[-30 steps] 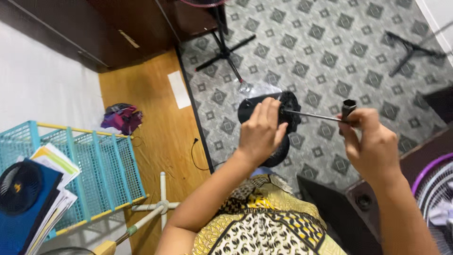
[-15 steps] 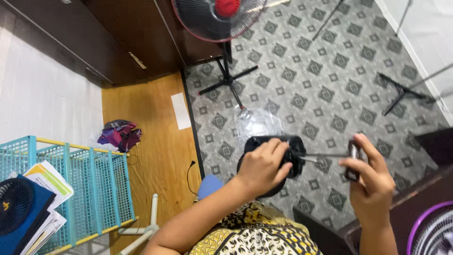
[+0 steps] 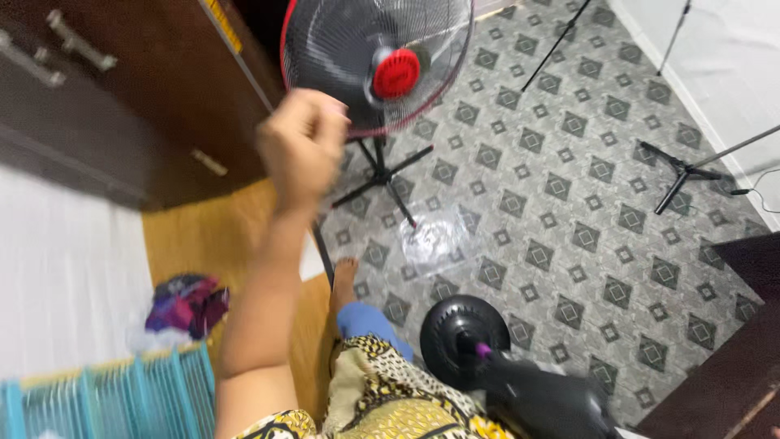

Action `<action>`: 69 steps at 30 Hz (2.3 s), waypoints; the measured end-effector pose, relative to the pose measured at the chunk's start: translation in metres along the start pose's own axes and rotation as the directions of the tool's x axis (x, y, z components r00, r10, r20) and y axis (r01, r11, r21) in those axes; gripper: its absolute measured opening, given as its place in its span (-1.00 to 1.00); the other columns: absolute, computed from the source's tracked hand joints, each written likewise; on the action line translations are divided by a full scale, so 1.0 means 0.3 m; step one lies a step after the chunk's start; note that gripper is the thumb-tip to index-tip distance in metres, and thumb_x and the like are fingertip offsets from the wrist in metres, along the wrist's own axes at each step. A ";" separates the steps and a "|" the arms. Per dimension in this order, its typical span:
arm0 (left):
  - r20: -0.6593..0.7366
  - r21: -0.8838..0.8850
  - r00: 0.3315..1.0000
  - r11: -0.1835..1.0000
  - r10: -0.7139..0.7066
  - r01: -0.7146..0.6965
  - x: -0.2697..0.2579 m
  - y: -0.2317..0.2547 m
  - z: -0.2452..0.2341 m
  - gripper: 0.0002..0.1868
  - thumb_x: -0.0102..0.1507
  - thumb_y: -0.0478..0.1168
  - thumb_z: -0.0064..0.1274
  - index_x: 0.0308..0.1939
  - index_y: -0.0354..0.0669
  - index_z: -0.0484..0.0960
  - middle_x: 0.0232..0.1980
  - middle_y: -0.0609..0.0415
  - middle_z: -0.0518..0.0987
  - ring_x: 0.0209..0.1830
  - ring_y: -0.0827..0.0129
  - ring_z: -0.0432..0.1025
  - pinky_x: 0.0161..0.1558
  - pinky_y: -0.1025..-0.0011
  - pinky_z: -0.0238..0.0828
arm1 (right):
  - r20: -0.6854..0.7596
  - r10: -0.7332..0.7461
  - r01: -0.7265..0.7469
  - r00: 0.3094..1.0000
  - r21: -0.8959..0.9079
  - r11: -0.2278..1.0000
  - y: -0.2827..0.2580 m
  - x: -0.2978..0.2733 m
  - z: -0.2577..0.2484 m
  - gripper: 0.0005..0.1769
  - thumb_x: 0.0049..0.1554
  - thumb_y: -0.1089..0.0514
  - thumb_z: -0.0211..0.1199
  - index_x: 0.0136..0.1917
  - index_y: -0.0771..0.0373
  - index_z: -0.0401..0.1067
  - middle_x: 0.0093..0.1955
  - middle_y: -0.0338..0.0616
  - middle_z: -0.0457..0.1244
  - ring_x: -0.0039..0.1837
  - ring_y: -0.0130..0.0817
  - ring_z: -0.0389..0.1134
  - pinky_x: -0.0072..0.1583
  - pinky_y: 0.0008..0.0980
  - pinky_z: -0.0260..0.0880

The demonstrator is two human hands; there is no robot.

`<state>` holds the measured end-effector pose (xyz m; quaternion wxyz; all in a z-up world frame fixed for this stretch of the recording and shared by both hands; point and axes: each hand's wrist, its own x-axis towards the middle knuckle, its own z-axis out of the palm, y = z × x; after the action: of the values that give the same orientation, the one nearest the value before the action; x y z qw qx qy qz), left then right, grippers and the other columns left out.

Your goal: The person uses a hex key to loosen and tighten screws on the rear housing of a standing electric fan. They repeatedly adjust the tool and reposition their hands while working on the fan's motor assembly.

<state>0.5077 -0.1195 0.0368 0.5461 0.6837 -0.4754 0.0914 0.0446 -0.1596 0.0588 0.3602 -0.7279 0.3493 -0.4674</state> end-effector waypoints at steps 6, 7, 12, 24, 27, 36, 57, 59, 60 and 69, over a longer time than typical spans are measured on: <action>-0.144 0.149 0.976 0.972 -0.161 0.182 0.611 -0.957 0.125 -0.93 0.31 -0.34 0.05 -0.16 -0.21 0.63 -0.21 -0.03 0.63 -0.23 0.22 0.58 -0.16 0.32 0.50 | 0.003 0.029 -0.028 1.000 -0.065 0.997 0.157 0.664 0.680 -0.88 0.23 0.42 0.03 -0.04 0.29 0.35 0.42 0.18 0.17 0.46 0.03 0.26 0.45 0.00 0.34; -0.140 0.273 0.986 0.954 -0.091 0.126 0.681 -1.102 0.178 -0.89 0.25 -0.37 0.07 -0.16 -0.21 0.63 -0.13 -0.10 0.59 -0.16 0.09 0.54 -0.09 0.21 0.48 | 0.012 0.024 -0.023 1.000 -0.078 0.997 0.175 0.785 0.798 -0.88 0.24 0.41 0.02 -0.03 0.29 0.36 0.41 0.18 0.18 0.45 0.02 0.26 0.45 0.00 0.34; 0.130 0.457 0.980 0.887 -0.148 0.074 0.994 -1.695 0.447 -0.65 0.20 -0.28 0.08 0.09 -0.11 0.55 0.27 -0.17 0.37 0.19 -0.13 0.42 0.24 0.06 0.39 | 0.102 0.028 -0.012 0.994 -0.150 0.989 0.266 1.303 1.327 -0.88 0.27 0.37 0.01 -0.03 0.29 0.37 0.38 0.16 0.20 0.43 0.01 0.28 0.44 -0.01 0.34; 0.293 0.708 0.877 0.703 -0.381 0.069 1.331 -2.243 0.651 -0.49 0.42 0.05 -0.08 0.40 -0.04 0.36 0.61 -0.16 0.09 0.53 -0.29 0.06 0.42 -0.10 0.02 | 0.076 0.293 -0.224 0.953 -0.477 0.850 0.760 1.808 1.815 -0.83 0.35 0.26 -0.03 -0.01 0.29 0.39 0.30 0.11 0.25 0.37 -0.03 0.31 0.43 -0.04 0.35; 0.225 0.771 0.893 0.631 -0.389 0.080 1.283 -2.269 0.620 -0.58 0.49 -0.06 -0.20 0.29 -0.25 0.51 0.52 -0.22 0.34 0.44 -0.19 0.34 0.43 0.08 0.33 | 0.093 0.373 -0.281 0.923 -0.500 0.819 0.797 1.578 1.689 -0.81 0.37 0.23 -0.04 0.00 0.28 0.39 0.28 0.10 0.27 0.35 -0.04 0.31 0.43 -0.04 0.35; 0.089 0.692 0.680 0.536 -0.728 0.484 1.097 -1.747 0.390 -0.31 0.27 -0.23 0.13 0.40 -0.38 0.18 0.23 -0.43 0.52 0.26 -0.17 0.46 0.24 0.06 0.42 | 0.033 0.253 -0.238 0.967 -0.245 0.940 0.532 1.060 1.069 -0.74 0.43 0.15 -0.07 0.01 0.28 0.41 0.22 0.07 0.31 0.31 -0.07 0.34 0.42 -0.06 0.35; 0.700 -0.596 0.714 0.526 -0.031 0.607 -0.988 0.734 -0.130 -0.89 0.49 -0.22 -0.16 0.01 -0.17 0.42 -0.11 0.10 0.59 -0.18 0.47 0.43 -0.08 0.51 0.40 | -0.359 0.709 -0.602 0.607 0.375 0.705 0.519 -1.073 -0.747 -0.92 0.35 0.28 0.19 -0.01 0.27 0.34 -0.23 -0.14 0.23 -0.22 -0.32 0.32 -0.08 -0.29 0.41; 0.872 -0.469 0.487 0.345 0.038 0.813 -1.123 0.832 -0.092 -0.85 0.39 -0.27 -0.14 0.04 -0.17 0.39 -0.08 0.17 0.50 -0.10 0.46 0.49 0.06 0.50 0.44 | -0.307 0.828 -0.715 0.469 0.419 0.560 0.550 -1.110 -0.715 -0.87 0.26 0.24 0.25 0.00 0.20 0.31 -0.32 -0.33 0.14 -0.34 -0.48 0.18 -0.26 -0.37 0.29; 0.901 -0.410 0.429 0.432 0.056 0.804 -1.190 0.876 -0.087 -0.85 0.40 -0.26 -0.14 0.03 -0.19 0.41 -0.14 0.16 0.50 -0.14 0.48 0.46 -0.01 0.50 0.43 | -0.312 0.854 -0.791 0.415 0.341 0.509 0.552 -1.151 -0.702 -0.86 0.28 0.22 0.25 -0.01 0.25 0.31 -0.31 -0.28 0.15 -0.35 -0.44 0.18 -0.28 -0.35 0.26; 0.966 -0.085 0.224 0.657 -0.131 0.749 -1.502 1.091 0.243 -0.75 0.39 -0.09 0.03 -0.18 -0.23 0.55 -0.50 0.23 0.44 -0.50 0.58 0.30 -0.43 0.49 0.23 | -0.337 0.894 -0.599 0.295 0.664 0.448 0.793 -1.219 -0.983 -0.86 0.27 0.17 0.23 -0.02 0.13 0.26 -0.21 -0.18 0.29 -0.24 -0.37 0.38 -0.21 -0.35 0.44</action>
<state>-0.0057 0.0835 -0.0658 0.3606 0.5368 -0.4637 -0.6056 -0.3876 -0.0270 -0.2108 0.5370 -0.1581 0.6475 -0.5171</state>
